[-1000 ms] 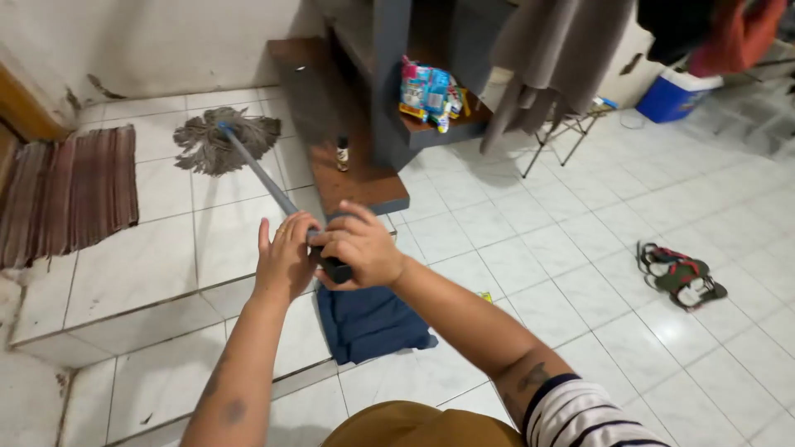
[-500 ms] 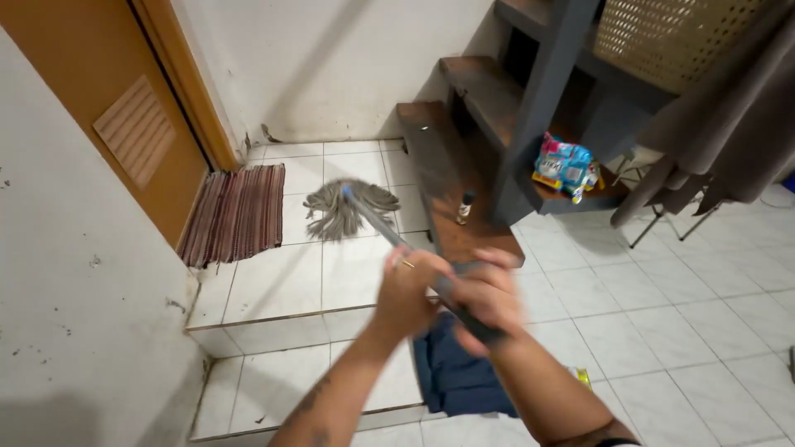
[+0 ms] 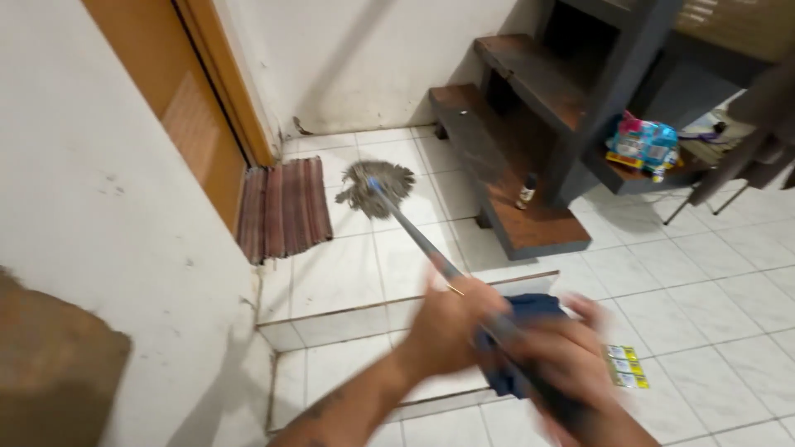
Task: Mopping the white tiled floor in a utility or hallway area.
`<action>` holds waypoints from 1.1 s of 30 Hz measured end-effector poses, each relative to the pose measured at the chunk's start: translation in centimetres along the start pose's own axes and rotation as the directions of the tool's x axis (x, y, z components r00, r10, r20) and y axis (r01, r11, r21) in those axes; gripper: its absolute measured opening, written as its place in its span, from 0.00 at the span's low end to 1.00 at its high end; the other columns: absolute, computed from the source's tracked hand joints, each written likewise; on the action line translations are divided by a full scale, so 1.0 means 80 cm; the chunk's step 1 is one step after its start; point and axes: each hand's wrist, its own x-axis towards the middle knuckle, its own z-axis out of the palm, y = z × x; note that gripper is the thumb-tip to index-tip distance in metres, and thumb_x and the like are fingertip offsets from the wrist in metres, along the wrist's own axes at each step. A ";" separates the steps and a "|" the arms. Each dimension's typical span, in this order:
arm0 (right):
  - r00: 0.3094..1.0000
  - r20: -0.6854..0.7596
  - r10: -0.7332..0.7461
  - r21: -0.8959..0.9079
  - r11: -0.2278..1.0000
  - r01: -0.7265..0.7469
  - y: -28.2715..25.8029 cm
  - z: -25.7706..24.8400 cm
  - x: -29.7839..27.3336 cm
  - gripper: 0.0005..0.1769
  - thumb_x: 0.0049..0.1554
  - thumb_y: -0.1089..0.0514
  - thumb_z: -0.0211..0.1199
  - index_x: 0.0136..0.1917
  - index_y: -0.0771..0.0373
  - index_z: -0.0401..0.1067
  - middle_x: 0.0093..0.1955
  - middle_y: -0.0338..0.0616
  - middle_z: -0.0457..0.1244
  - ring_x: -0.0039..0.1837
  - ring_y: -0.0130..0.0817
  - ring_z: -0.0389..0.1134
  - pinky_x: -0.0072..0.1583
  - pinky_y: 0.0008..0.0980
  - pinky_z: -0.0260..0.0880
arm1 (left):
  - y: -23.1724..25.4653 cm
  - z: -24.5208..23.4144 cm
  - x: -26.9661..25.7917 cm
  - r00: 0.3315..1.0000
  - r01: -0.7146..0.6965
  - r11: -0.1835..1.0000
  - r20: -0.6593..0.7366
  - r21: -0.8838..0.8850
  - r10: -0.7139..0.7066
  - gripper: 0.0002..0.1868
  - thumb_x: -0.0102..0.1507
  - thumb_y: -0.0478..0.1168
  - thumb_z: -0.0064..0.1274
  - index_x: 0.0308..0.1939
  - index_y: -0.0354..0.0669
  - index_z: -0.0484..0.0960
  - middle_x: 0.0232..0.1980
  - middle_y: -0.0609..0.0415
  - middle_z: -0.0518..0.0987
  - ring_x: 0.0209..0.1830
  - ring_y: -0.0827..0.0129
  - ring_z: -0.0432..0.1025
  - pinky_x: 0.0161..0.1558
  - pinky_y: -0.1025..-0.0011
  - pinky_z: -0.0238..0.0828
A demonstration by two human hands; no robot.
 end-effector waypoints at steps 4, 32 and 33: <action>0.956 0.031 0.290 -0.189 0.941 -0.280 -0.033 0.012 -0.014 0.12 0.51 0.51 0.68 0.45 0.49 0.66 0.41 0.27 0.69 0.47 0.28 0.71 0.68 0.50 0.58 | -0.029 0.012 -0.018 0.965 -0.261 0.961 -0.001 -0.092 0.262 0.22 0.57 0.49 0.67 0.48 0.53 0.72 0.48 0.61 0.79 0.54 0.63 0.77 0.78 0.31 0.44; 0.845 0.525 -0.099 0.099 0.994 0.055 0.138 0.113 -0.074 0.24 0.55 0.34 0.66 0.51 0.54 0.72 0.57 0.36 0.69 0.61 0.36 0.72 0.71 0.57 0.54 | -0.168 0.128 -0.081 0.935 0.348 0.886 -0.185 0.307 -0.303 0.20 0.57 0.41 0.60 0.52 0.51 0.73 0.58 0.56 0.75 0.69 0.61 0.67 0.66 0.38 0.46; 0.840 0.531 -0.112 0.111 0.992 0.062 0.143 0.096 -0.093 0.24 0.55 0.34 0.66 0.51 0.54 0.72 0.57 0.36 0.69 0.61 0.36 0.72 0.71 0.57 0.54 | -0.166 0.153 -0.086 0.929 0.360 0.882 -0.200 0.305 -0.310 0.20 0.57 0.41 0.60 0.52 0.51 0.73 0.58 0.56 0.75 0.69 0.61 0.67 0.66 0.38 0.46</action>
